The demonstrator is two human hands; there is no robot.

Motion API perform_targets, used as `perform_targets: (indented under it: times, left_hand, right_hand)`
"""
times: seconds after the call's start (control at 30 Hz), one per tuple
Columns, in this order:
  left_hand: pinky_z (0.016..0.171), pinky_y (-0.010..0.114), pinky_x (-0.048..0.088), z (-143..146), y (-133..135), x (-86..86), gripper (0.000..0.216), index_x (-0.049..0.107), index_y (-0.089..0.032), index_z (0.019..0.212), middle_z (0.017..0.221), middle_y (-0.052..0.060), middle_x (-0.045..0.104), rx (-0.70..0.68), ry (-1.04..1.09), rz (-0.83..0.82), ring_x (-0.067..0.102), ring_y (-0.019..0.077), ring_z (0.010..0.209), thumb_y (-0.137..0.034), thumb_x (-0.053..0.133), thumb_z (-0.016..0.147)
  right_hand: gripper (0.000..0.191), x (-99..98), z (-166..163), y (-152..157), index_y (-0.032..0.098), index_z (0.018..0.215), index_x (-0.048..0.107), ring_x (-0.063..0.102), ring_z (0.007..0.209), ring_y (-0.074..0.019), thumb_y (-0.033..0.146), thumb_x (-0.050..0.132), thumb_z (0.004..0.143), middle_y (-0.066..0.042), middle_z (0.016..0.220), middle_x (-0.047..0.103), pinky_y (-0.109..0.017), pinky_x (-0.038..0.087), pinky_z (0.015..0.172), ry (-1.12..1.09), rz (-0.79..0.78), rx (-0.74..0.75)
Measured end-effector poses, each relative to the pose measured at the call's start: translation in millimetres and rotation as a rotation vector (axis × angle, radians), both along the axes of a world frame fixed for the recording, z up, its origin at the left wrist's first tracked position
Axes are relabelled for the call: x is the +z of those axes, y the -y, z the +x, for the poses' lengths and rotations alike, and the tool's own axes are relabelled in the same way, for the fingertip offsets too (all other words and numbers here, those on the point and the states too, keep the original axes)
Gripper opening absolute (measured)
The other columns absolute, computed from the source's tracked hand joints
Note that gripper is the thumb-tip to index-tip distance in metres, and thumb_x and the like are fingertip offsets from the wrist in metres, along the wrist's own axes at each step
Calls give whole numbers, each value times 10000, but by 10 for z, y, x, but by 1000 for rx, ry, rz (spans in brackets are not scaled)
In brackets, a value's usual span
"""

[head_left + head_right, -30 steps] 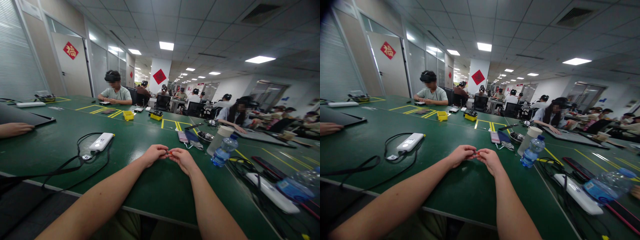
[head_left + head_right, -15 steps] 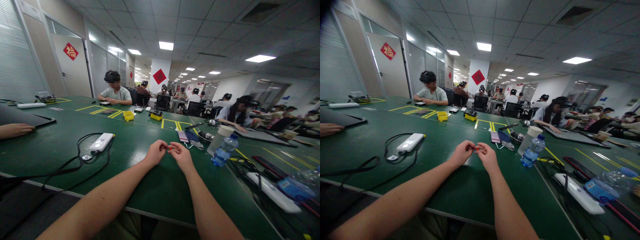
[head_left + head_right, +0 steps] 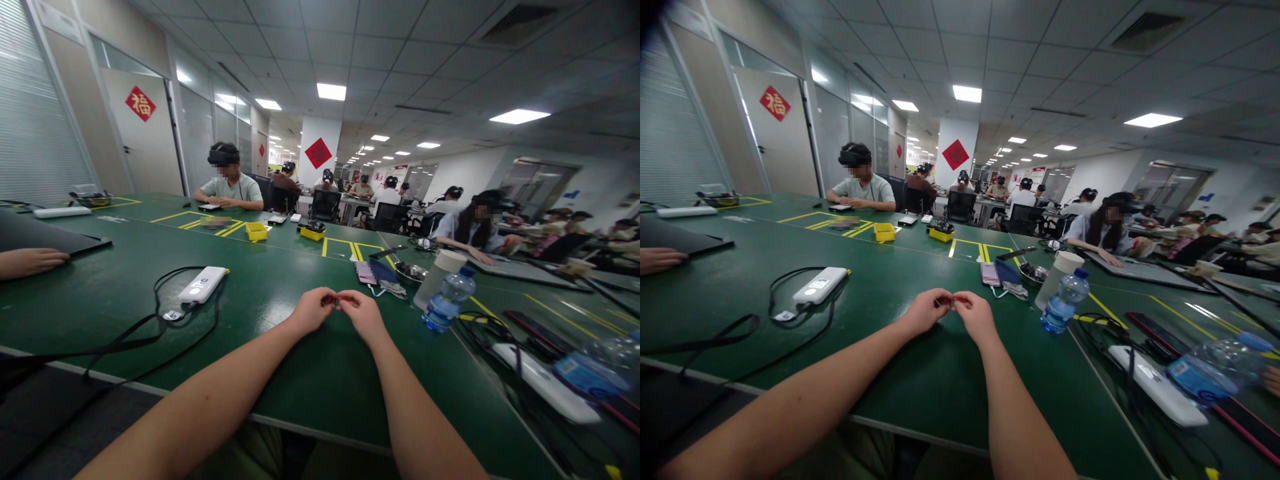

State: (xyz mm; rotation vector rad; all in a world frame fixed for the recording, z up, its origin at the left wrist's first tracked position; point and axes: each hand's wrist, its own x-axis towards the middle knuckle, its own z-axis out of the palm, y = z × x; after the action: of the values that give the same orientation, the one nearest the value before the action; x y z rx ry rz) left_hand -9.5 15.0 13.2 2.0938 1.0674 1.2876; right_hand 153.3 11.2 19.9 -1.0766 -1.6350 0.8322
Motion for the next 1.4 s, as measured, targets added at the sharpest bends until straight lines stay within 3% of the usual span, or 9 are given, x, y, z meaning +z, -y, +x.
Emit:
perform_targets:
  times: [0.17,0.47,0.77,0.87,1.0,1.2,1.4]
  left_hand:
    - [544,199,385,-8,-66,-64,140,629,-144,773,642,-9,593,22,33,-192,513,100,577,-111,594,642]
    - [568,204,417,5,-77,-104,228,629,-120,854,723,25,634,-219,453,-525,544,86,581,-71,590,635]
    - [696,222,485,-13,-83,-77,214,638,-95,851,768,65,637,-355,725,-768,609,104,670,-25,591,654]
    - [699,227,500,-15,-72,-53,188,641,-79,852,799,99,645,-353,755,-817,623,122,699,-39,580,679]
    - [696,249,517,-20,-55,-25,161,639,-72,852,810,116,648,-356,777,-849,630,138,702,-70,575,704]
    - [689,251,522,-29,-35,2,155,644,-73,856,788,107,649,-349,767,-837,628,133,693,-87,568,722]
    - [698,261,526,-28,-40,0,174,646,-60,871,807,122,655,-363,771,-836,632,152,723,-93,576,716]
  right_hand:
    - [151,-75,58,-36,163,758,667,637,670,-185,235,608,639,-44,716,685,-294,479,645,177,-36,-67]
    - [214,-84,28,-22,148,862,644,607,585,-133,203,587,664,-20,662,641,-242,460,559,-129,-195,-2]
    - [98,-14,62,6,129,801,623,641,659,-140,108,584,714,-67,716,672,-277,508,679,-588,-505,187]
    - [98,12,77,13,118,808,626,646,671,-144,163,542,785,-82,718,677,-274,518,679,-659,-556,239]
    - [274,18,91,0,100,817,626,649,673,-151,316,463,859,-109,742,679,-271,524,656,-710,-608,280]
    - [385,21,98,-3,122,796,631,657,714,-167,445,429,854,-123,810,686,-297,522,697,-645,-595,261]
    - [391,21,108,-4,124,826,627,658,759,-179,449,409,846,-130,844,678,-318,517,743,-542,-548,244]
